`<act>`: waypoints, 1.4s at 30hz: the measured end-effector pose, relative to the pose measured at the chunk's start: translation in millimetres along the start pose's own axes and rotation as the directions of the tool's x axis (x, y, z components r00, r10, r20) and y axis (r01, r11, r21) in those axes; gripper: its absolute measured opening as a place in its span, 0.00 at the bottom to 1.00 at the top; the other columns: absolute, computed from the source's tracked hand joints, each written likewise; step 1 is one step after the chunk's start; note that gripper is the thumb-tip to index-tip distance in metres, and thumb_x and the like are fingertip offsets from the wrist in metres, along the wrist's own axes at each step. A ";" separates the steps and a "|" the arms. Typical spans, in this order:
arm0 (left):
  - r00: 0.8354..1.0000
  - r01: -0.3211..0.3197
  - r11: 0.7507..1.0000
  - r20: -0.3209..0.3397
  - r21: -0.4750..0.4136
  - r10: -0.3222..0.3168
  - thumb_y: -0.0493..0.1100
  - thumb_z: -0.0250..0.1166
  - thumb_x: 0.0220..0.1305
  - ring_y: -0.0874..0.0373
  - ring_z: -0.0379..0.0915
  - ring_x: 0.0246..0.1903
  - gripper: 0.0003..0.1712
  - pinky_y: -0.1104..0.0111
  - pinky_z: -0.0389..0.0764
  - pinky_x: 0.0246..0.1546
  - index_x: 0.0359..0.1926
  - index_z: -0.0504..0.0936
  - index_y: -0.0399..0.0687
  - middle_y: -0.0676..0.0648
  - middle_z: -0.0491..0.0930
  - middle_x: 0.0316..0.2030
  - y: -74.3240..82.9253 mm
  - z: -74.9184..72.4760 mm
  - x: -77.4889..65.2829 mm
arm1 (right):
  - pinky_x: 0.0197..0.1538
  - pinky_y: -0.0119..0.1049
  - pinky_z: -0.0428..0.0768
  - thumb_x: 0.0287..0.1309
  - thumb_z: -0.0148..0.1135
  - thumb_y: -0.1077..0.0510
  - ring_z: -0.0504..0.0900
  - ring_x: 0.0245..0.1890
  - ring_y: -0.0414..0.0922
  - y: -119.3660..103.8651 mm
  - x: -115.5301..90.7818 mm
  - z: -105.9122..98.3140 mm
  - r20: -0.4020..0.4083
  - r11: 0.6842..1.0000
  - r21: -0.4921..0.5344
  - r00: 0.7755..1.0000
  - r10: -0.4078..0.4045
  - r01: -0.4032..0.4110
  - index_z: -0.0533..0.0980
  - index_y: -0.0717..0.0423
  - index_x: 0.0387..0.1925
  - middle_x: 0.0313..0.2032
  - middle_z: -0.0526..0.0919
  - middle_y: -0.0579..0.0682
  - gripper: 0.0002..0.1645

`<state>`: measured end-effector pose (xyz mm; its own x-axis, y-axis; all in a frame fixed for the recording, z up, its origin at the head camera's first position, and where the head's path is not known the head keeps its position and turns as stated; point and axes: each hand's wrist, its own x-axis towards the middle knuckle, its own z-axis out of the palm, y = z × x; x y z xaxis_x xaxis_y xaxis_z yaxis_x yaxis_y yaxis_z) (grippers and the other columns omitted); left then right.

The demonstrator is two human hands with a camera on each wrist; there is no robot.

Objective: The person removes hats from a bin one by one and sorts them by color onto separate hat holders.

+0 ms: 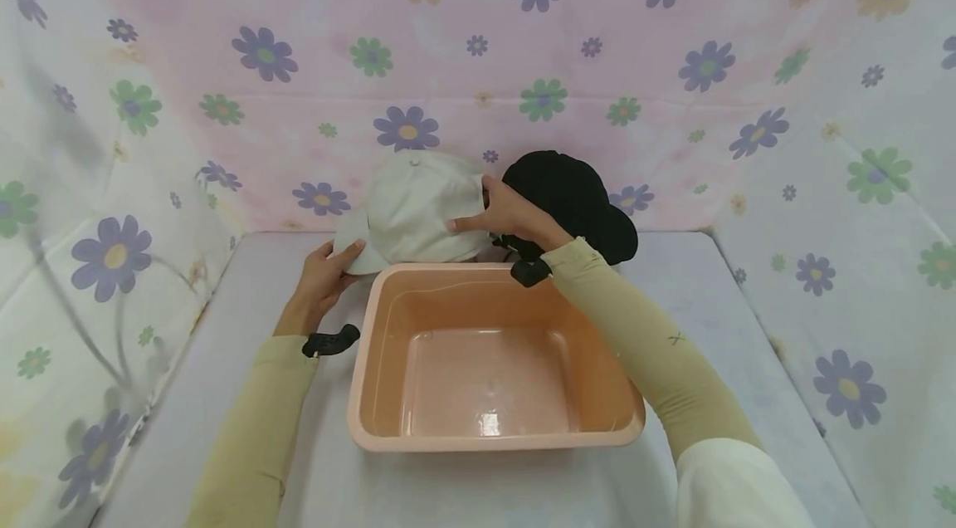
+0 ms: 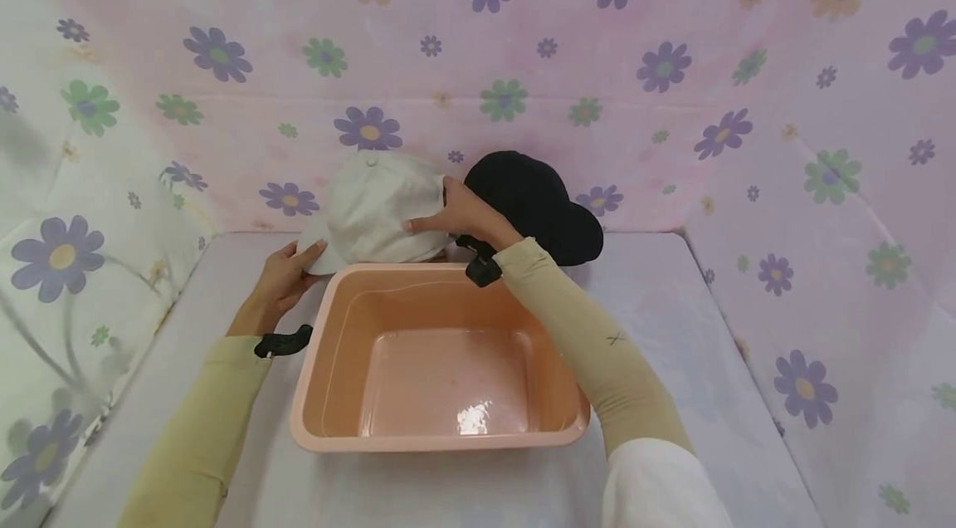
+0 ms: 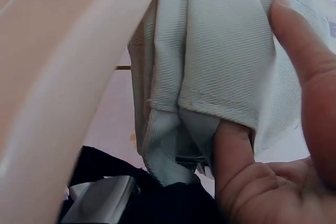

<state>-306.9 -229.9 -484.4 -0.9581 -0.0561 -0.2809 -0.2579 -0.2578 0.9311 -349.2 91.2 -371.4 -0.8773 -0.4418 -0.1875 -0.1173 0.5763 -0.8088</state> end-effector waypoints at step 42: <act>0.995 -0.068 0.993 -0.061 0.094 0.074 0.45 0.67 0.69 0.69 0.81 0.38 0.42 0.76 0.85 0.36 0.77 0.58 0.38 0.43 0.72 0.56 -17.9 2.8 -0.4 | 0.77 0.48 0.59 0.53 0.78 0.46 0.50 0.80 0.51 -0.4 -8.9 8.4 0.075 0.999 -0.032 0.996 0.037 -0.035 0.30 0.52 0.81 0.82 0.40 0.54 0.76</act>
<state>-302.2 -222.5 -500.3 -0.9650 -0.1341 -0.2254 -0.2031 -0.1618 0.9657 -337.5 89.1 -374.1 -0.8437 -0.4704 -0.2587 -0.1016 0.6130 -0.7835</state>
